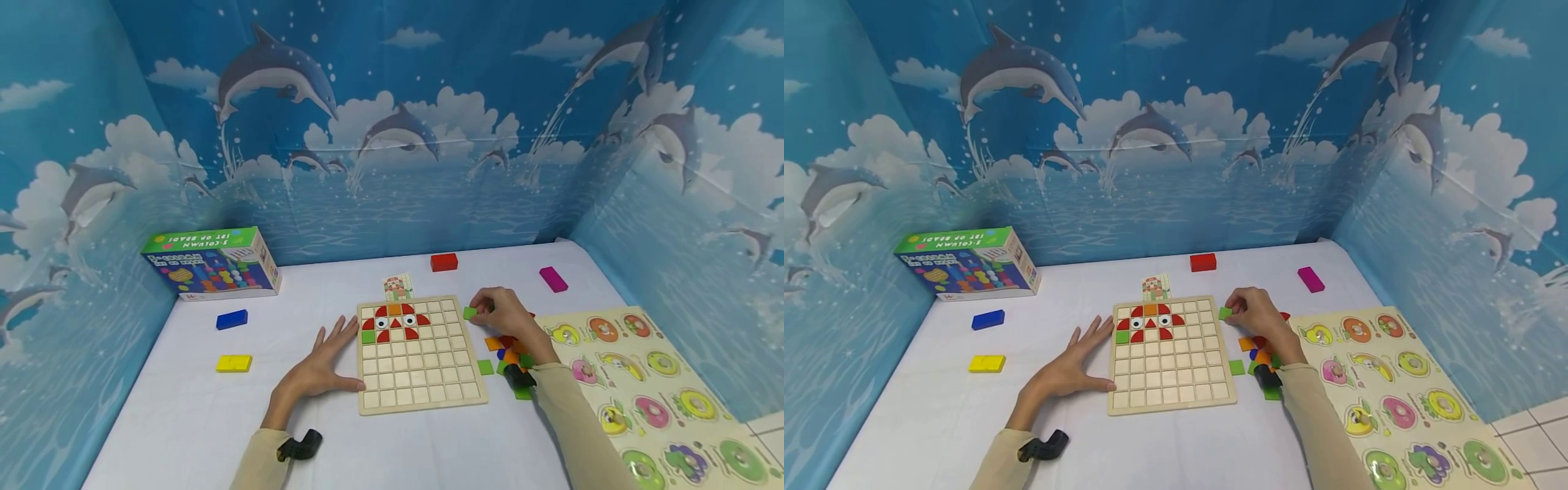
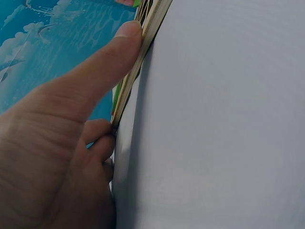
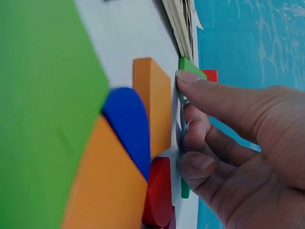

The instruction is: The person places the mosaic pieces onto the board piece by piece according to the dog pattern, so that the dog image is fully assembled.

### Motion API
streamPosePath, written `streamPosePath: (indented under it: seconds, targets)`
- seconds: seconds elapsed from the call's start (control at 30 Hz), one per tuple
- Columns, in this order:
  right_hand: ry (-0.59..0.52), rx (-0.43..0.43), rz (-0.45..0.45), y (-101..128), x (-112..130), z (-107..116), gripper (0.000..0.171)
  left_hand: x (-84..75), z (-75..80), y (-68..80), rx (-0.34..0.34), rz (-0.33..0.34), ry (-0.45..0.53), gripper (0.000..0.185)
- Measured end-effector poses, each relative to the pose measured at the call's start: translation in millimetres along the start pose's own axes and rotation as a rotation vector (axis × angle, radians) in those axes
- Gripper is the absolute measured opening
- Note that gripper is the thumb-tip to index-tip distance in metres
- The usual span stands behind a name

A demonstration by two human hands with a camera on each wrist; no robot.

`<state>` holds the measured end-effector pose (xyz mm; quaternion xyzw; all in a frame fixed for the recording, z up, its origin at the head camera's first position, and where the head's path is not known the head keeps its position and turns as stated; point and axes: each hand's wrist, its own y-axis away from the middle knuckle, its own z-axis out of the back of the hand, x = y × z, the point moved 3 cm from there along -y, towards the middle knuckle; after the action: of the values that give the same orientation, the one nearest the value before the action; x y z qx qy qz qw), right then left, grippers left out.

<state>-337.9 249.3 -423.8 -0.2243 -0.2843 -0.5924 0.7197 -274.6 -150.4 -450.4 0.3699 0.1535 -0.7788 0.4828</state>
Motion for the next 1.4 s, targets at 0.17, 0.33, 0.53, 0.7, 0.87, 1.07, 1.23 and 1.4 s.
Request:
streamPosePath:
  seconds: [0.17, 0.33, 0.53, 0.7, 0.87, 1.07, 1.23, 1.4]
  targets:
    - [-0.015, -0.03, 0.004, 0.1, -1.6, 2.2, 0.01, 0.6, -0.1, -0.1, 0.004, 0.001, 0.0, 0.127]
    - [-0.056, -0.037, -0.041, 1.3, -0.9, 6.0, 0.011, 0.0, 0.2, -0.3, 0.005, 0.004, 0.001, 0.127]
    - [-0.123, -0.041, -0.035, 1.7, -1.6, 8.4, 0.015, -1.3, 0.6, -1.5, 0.007, 0.005, -0.005, 0.127]
    - [-0.239, -0.014, -0.01, 0.7, 1.8, 3.8, 0.014, -1.7, 0.6, -2.4, 0.002, -0.001, -0.009, 0.126]
    - [-0.279, 0.017, 0.018, -0.5, 12.6, -6.1, 0.009, -0.6, 0.0, -0.7, 0.001, 0.004, -0.015, 0.126]
    - [-0.274, 0.04, 0.079, -0.1, 32.2, -21.1, 0.007, -0.1, 0.2, 0.4, 0.001, 0.007, -0.008, 0.126]
    - [-0.223, 0.042, 0.107, 0.7, 42.6, -34.3, 0.005, -0.7, 0.6, 0.5, 0.003, 0.006, -0.007, 0.126]
    - [-0.195, 0.03, 0.102, 1.7, 48.1, -45.0, 0.005, -0.9, 0.7, 0.5, 0.006, -0.004, -0.006, 0.126]
